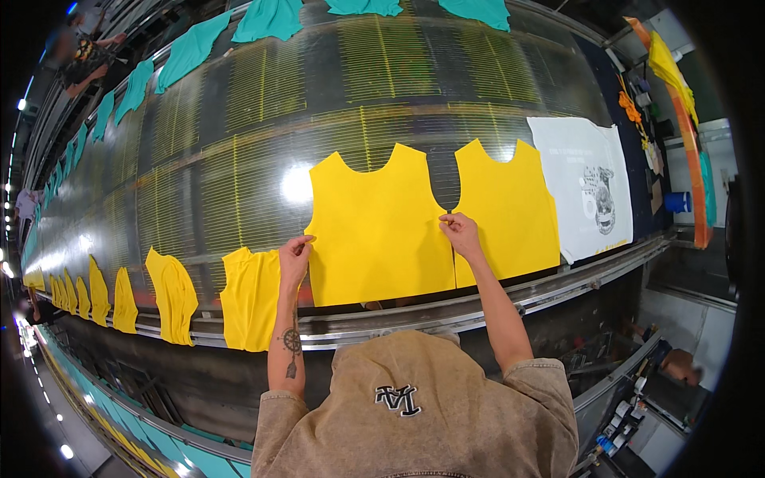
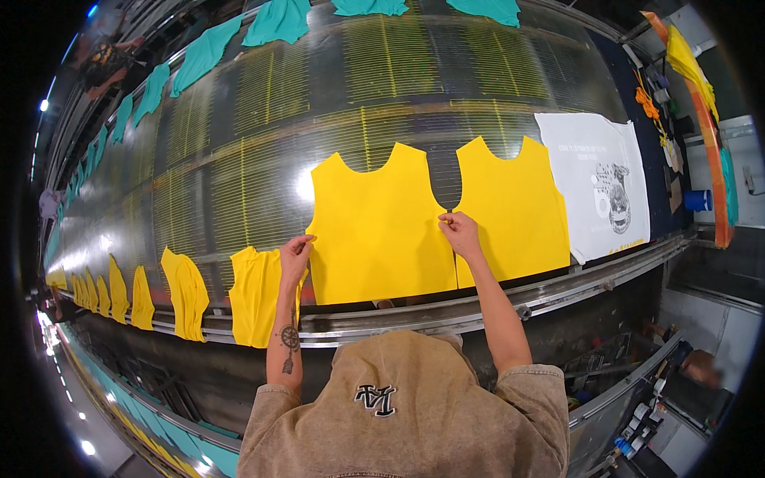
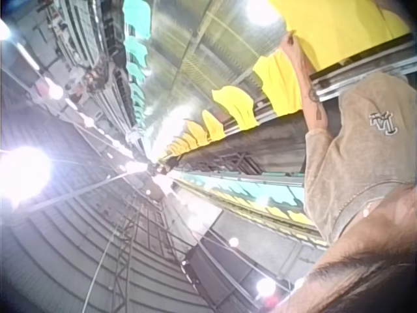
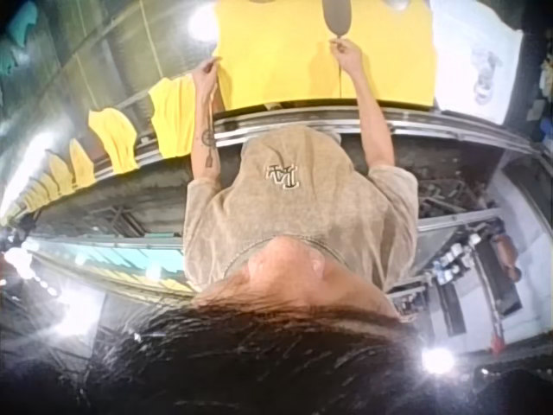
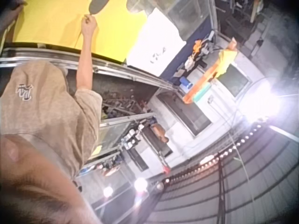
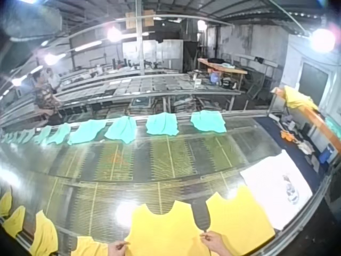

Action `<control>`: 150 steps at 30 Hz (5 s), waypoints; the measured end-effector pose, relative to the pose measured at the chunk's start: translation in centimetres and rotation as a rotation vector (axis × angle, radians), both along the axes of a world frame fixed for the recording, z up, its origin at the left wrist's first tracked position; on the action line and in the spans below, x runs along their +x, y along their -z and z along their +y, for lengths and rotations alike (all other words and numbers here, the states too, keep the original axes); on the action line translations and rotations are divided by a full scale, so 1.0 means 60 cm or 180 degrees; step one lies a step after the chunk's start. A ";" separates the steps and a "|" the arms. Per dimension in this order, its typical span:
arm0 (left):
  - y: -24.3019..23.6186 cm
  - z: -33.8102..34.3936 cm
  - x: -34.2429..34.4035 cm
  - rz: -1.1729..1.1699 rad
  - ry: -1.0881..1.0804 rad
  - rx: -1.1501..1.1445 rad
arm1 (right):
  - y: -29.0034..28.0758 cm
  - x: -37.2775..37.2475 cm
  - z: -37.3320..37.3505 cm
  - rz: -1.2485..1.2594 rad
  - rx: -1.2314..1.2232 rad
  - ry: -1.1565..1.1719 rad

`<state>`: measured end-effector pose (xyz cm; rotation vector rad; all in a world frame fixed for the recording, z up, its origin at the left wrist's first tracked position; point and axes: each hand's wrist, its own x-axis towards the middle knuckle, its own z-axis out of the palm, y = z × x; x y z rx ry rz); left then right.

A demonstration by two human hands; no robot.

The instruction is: The person places teal and yellow tank tops onto a moving conveyor belt in a factory setting. They unfold each garment and smooth it flat on the belt surface as it moves along the line.

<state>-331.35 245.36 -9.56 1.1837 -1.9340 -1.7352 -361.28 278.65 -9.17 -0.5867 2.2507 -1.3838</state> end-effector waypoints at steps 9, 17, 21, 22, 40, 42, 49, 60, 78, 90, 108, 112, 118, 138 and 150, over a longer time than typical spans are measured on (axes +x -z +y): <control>0.005 0.004 -0.004 0.0132 -0.0139 -0.0032 | 0.009 -0.002 0.005 -0.0219 -0.0322 0.0149; -0.011 0.009 -0.002 -0.0216 -0.0209 -0.0063 | 0.004 0.008 0.007 -0.0412 -0.0323 0.0273; -0.009 0.013 0.001 -0.0134 -0.0220 -0.0127 | 0.004 0.011 0.008 -0.0307 -0.0334 0.0239; -0.006 0.012 0.002 -0.0114 -0.0216 -0.0137 | 0.005 0.011 0.009 -0.0286 -0.0320 0.0239; 0.015 0.004 0.008 -0.0009 -0.0179 -0.0252 | 0.009 0.017 0.021 -0.0316 -0.0225 0.0248; 0.016 0.004 0.008 -0.0005 -0.0179 -0.0261 | 0.010 0.018 0.021 -0.0315 -0.0272 0.0258; 0.027 0.001 0.013 0.0042 -0.0102 -0.0236 | 0.018 0.021 0.024 -0.0300 -0.0316 0.0325; 0.018 0.004 0.009 0.0051 -0.0115 -0.0219 | 0.015 0.022 0.025 -0.0333 -0.0227 0.0301; 0.016 0.002 0.012 0.0106 -0.0097 -0.0304 | 0.015 0.019 0.017 0.0328 -0.0113 0.0337; 0.010 0.009 0.008 0.0063 0.0011 -0.0617 | 0.015 0.017 0.016 0.0539 0.0015 0.0281; -0.030 0.025 -0.001 -0.0200 0.0010 -0.1033 | -0.029 0.034 -0.017 0.2005 0.0652 -0.0309; -0.055 0.062 0.009 -0.0336 -0.0083 -0.1317 | -0.031 0.073 -0.090 0.2181 0.0544 -0.2325; -0.075 0.180 0.091 -0.0505 0.0081 -0.2014 | -0.019 0.041 -0.224 0.2443 0.1001 -0.3866; -0.037 0.331 0.182 -0.1283 -0.0393 -0.2716 | 0.021 0.208 -0.239 0.1928 0.0119 -0.4487; -0.040 0.332 0.187 -0.0991 -0.0452 -0.2505 | 0.008 0.348 -0.204 0.2216 -0.0244 -0.4680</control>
